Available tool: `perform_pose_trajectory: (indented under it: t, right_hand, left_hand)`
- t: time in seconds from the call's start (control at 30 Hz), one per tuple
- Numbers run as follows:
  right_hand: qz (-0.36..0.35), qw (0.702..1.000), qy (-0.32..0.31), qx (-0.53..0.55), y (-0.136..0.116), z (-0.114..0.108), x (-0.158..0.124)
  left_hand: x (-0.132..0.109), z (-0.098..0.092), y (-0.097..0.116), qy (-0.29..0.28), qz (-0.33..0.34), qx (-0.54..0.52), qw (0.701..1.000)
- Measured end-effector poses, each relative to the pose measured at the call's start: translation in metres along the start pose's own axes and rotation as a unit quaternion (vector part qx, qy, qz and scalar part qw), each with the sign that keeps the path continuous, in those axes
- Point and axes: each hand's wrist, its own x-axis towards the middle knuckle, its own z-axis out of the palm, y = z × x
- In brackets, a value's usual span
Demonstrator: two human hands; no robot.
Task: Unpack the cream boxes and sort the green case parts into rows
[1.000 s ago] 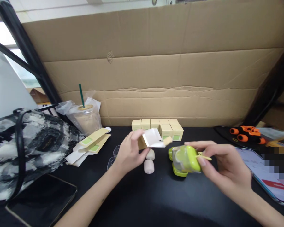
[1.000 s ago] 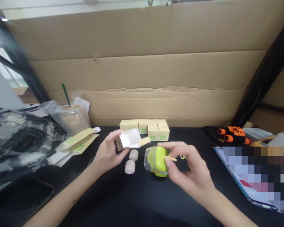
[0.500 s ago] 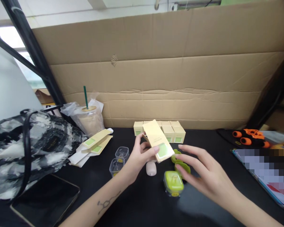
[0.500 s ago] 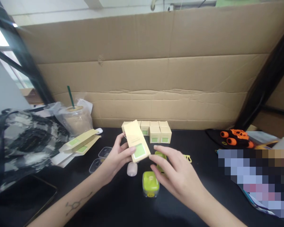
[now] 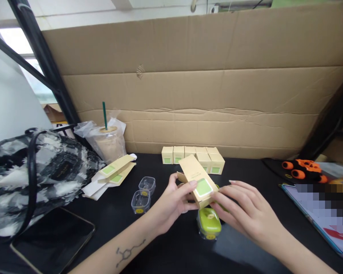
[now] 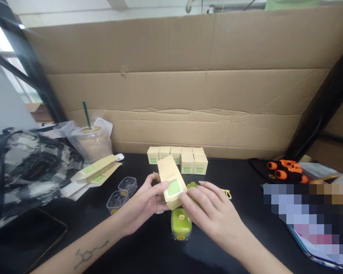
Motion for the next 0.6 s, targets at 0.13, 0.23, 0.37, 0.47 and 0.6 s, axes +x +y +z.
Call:
perform_pose_trajectory:
  t: [0.13,0.23,0.37,0.47,0.6]
  right_hand:
    - [-0.007,1.000,0.011,0.012,0.000,0.001,-0.003]
    - [-0.010,0.999,0.018,0.028,0.000,0.002,-0.006]
    - [-0.022,0.999,-0.005,0.030,0.001,0.001,-0.009]
    - [-0.029,0.999,-0.005,0.015,0.000,0.001,-0.010]
    - [-0.030,1.000,0.001,-0.002,-0.003,0.002,-0.011]
  left_hand:
    - [-0.001,-0.001,0.002,0.013,-0.019,-0.010,1.000]
    - [-0.002,0.001,0.005,0.004,-0.027,-0.021,0.999]
    - [-0.005,0.004,0.004,-0.005,-0.027,-0.018,0.999]
    - [-0.005,0.005,0.001,0.001,-0.034,-0.005,0.999]
    - [-0.004,0.005,-0.001,0.004,-0.042,-0.016,0.999]
